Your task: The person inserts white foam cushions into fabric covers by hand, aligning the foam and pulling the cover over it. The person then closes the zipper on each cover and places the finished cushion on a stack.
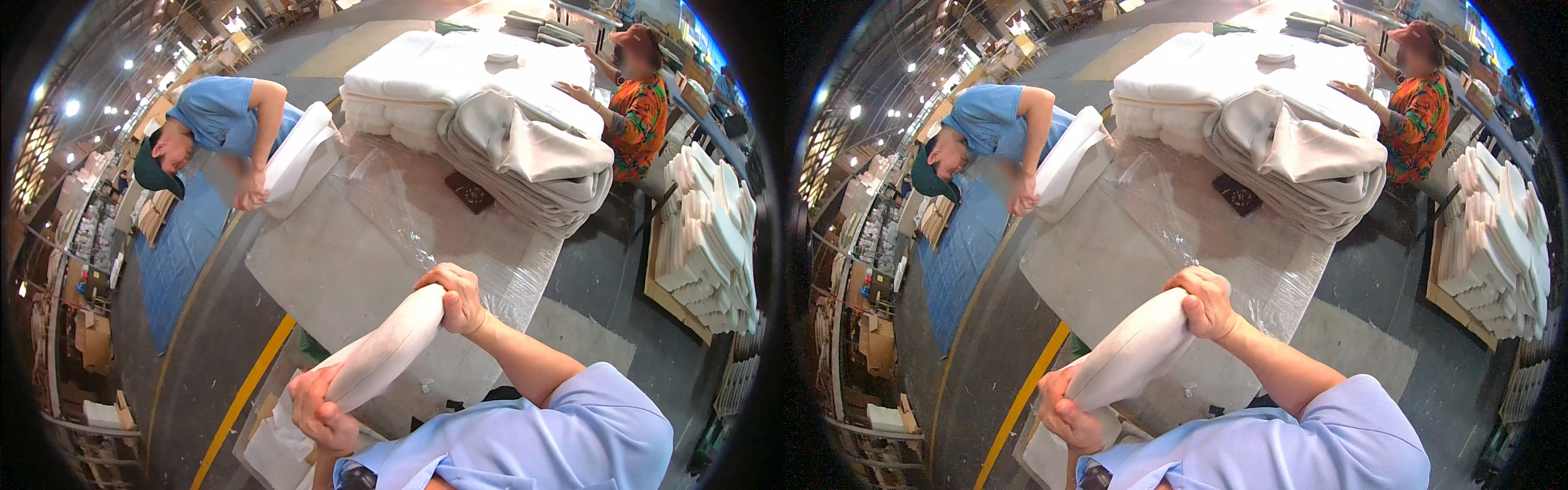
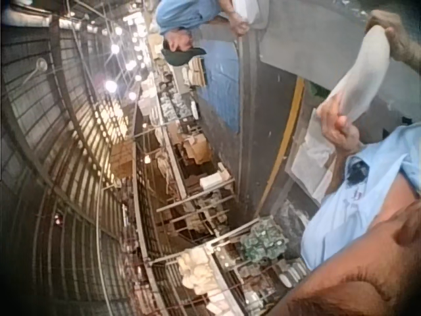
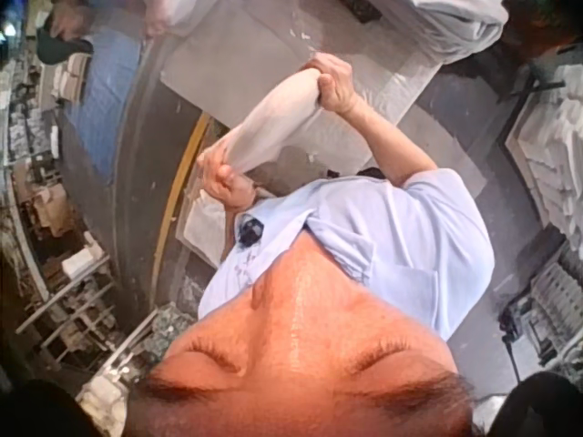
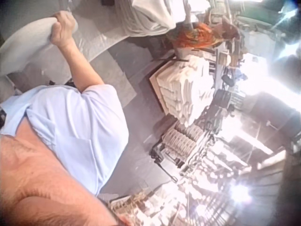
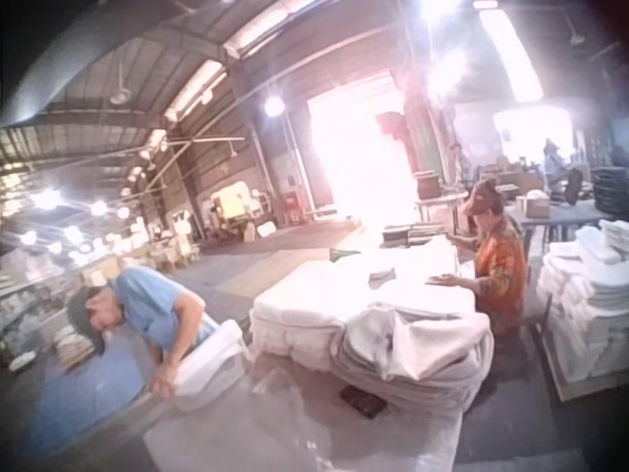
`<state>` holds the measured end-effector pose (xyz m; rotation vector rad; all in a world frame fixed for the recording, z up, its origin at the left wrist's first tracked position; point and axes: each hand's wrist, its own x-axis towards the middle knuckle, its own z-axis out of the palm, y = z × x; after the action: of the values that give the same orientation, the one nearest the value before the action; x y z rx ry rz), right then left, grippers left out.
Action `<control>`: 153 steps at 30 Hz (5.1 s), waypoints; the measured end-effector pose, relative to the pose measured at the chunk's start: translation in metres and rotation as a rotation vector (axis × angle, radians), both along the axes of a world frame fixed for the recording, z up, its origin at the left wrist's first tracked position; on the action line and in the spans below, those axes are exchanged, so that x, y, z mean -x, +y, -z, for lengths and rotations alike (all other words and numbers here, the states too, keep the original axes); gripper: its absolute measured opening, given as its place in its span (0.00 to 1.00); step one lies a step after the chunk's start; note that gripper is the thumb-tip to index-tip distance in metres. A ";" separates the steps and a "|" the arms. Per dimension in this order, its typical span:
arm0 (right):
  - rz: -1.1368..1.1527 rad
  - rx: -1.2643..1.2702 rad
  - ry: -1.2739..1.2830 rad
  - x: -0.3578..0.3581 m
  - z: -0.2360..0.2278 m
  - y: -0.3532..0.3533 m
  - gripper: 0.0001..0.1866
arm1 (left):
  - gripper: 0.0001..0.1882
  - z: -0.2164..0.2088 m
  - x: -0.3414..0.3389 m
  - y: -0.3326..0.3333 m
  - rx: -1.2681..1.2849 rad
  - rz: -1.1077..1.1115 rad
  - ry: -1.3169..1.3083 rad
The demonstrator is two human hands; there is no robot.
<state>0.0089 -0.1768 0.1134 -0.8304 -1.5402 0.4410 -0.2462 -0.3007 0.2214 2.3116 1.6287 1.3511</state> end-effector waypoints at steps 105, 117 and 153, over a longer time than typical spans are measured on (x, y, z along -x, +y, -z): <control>-0.381 0.615 -0.076 0.047 0.004 -0.004 0.34 | 0.34 0.174 -0.012 0.143 0.417 0.072 -1.045; -0.295 0.619 -0.477 0.097 0.003 0.117 0.25 | 0.21 0.159 -0.016 0.190 0.501 -0.406 -0.873; -0.319 0.574 -0.041 0.102 0.066 0.119 0.12 | 0.48 0.117 -0.027 0.324 0.912 0.663 -0.716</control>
<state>-0.0931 -0.0582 0.0475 -1.0310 -1.6103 1.1418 -0.2190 0.0230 0.1045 1.3664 0.8331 0.8338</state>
